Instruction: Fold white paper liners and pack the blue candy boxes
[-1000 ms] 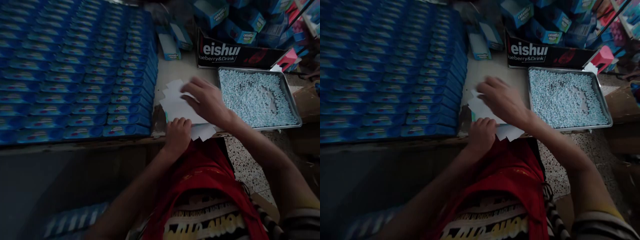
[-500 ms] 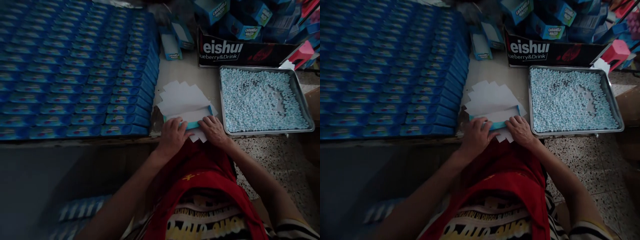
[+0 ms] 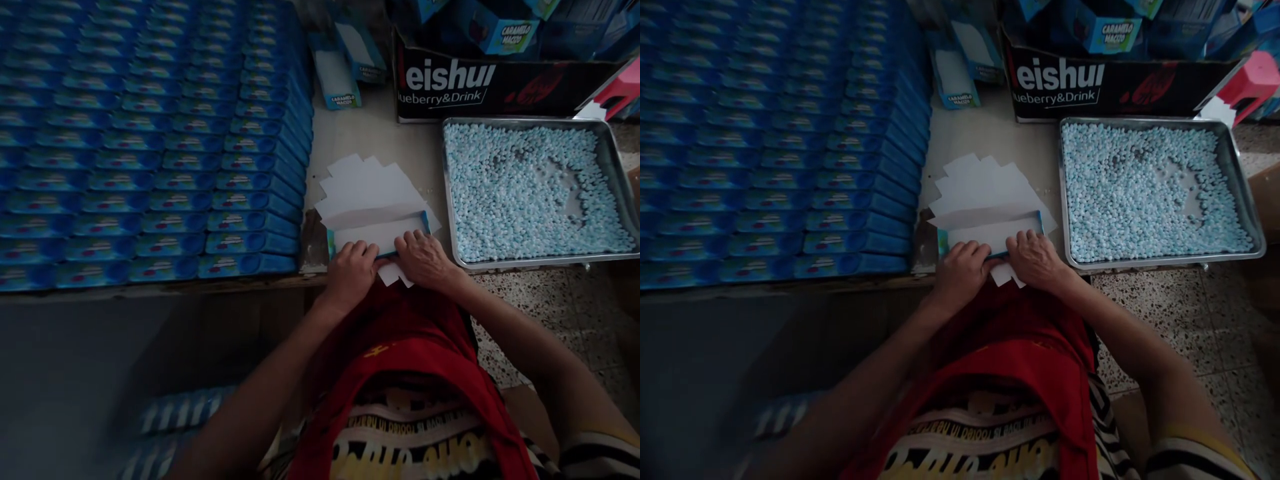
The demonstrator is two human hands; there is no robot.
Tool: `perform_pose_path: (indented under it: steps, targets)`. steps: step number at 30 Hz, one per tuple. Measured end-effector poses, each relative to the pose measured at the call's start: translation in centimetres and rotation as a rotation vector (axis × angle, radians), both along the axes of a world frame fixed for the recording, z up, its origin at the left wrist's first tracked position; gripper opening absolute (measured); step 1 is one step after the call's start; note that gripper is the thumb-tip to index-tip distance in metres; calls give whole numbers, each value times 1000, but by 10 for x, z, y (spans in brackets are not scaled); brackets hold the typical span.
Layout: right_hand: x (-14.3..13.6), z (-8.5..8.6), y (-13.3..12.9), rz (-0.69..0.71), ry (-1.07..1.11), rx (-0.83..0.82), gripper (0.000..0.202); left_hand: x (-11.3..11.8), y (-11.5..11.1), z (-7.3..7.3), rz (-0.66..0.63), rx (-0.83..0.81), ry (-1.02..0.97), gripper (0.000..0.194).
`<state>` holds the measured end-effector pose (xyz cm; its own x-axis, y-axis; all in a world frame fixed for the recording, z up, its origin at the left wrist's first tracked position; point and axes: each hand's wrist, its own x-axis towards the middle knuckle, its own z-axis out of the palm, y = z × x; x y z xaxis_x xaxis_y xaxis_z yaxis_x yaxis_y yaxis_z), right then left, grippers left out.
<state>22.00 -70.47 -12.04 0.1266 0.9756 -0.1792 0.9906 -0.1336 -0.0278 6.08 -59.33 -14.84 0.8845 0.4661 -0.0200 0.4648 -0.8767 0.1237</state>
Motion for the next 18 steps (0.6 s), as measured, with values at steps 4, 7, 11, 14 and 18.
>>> perform_pose_path:
  steps: [4, 7, 11, 14, 18]
  targets:
    - [0, 2, -1, -12, 28, -60, 30, 1, 8, 2, -54, -71, 0, 26]
    - [-4, 4, -4, -41, 21, -81, 31, 6, 18, 6, -143, -164, 7, 12]
    - [-18, 8, -5, -92, 24, -114, 32, 10, 24, 14, -215, -205, 3, 14]
    - [-29, 21, -7, -155, 48, -148, 31, 9, 28, 22, -339, -190, 21, 20]
    - [-16, 67, -20, 31, 277, -147, 37, 13, 49, 41, -612, -201, 40, 26]
